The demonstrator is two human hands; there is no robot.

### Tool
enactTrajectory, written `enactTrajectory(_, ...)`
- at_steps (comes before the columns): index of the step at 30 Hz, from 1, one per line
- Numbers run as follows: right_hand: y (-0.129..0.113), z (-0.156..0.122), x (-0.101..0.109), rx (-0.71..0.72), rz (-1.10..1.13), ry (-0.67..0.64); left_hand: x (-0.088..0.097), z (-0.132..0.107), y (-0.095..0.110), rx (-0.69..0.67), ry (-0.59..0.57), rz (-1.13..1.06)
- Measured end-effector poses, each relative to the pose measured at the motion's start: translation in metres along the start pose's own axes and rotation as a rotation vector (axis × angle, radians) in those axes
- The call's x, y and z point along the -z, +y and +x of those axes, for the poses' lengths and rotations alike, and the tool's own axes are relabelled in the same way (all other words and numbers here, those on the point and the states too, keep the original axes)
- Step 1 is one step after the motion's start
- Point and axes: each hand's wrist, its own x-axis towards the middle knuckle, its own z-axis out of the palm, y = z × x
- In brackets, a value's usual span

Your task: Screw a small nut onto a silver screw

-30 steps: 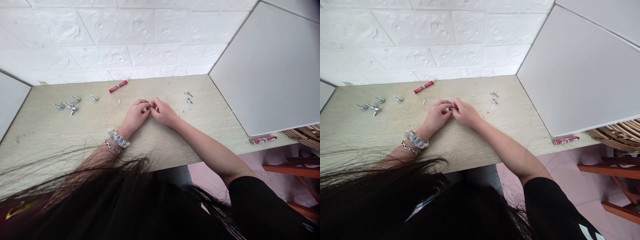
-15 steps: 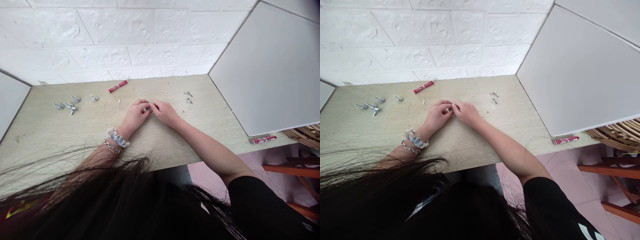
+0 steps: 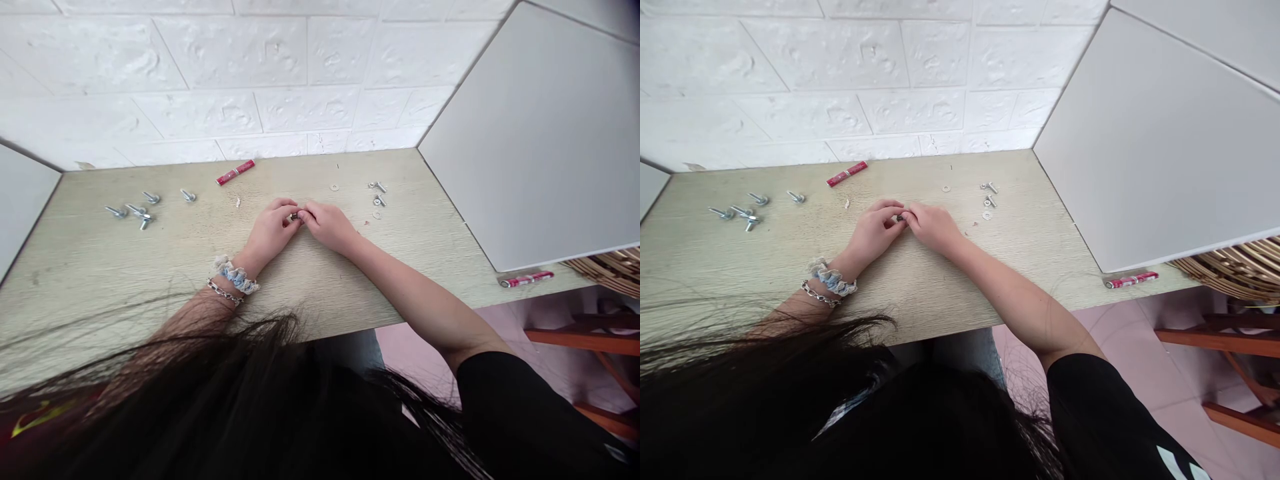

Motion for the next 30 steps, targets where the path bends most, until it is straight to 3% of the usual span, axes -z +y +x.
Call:
enactTrajectory(7,0.0,-0.0002,0.0001,0.008,0.012,-0.004,0.0005,0.0004,-0.0011,0.017,0.003,-0.017)
enactTrajectory(14,-0.0015,-0.0011,0.0011,-0.034,0.185,0.079,-0.0004,0.0008,-0.0019,-0.01,0.03,-0.011)
enactTrajectory(21,0.0024,0.0029,-0.0011,0.045,0.17,0.023,0.0011,-0.0008,0.0024,-0.028,0.044,-0.041)
enactTrajectory(25,0.0036,0.0031,-0.0059,0.059,0.138,0.051,0.0015,-0.001,0.0019,-0.005,0.055,-0.046)
enactTrajectory(30,0.0018,-0.0006,-0.0043,0.04,0.283,0.126,0.0004,-0.0002,-0.0003,-0.018,0.073,-0.041)
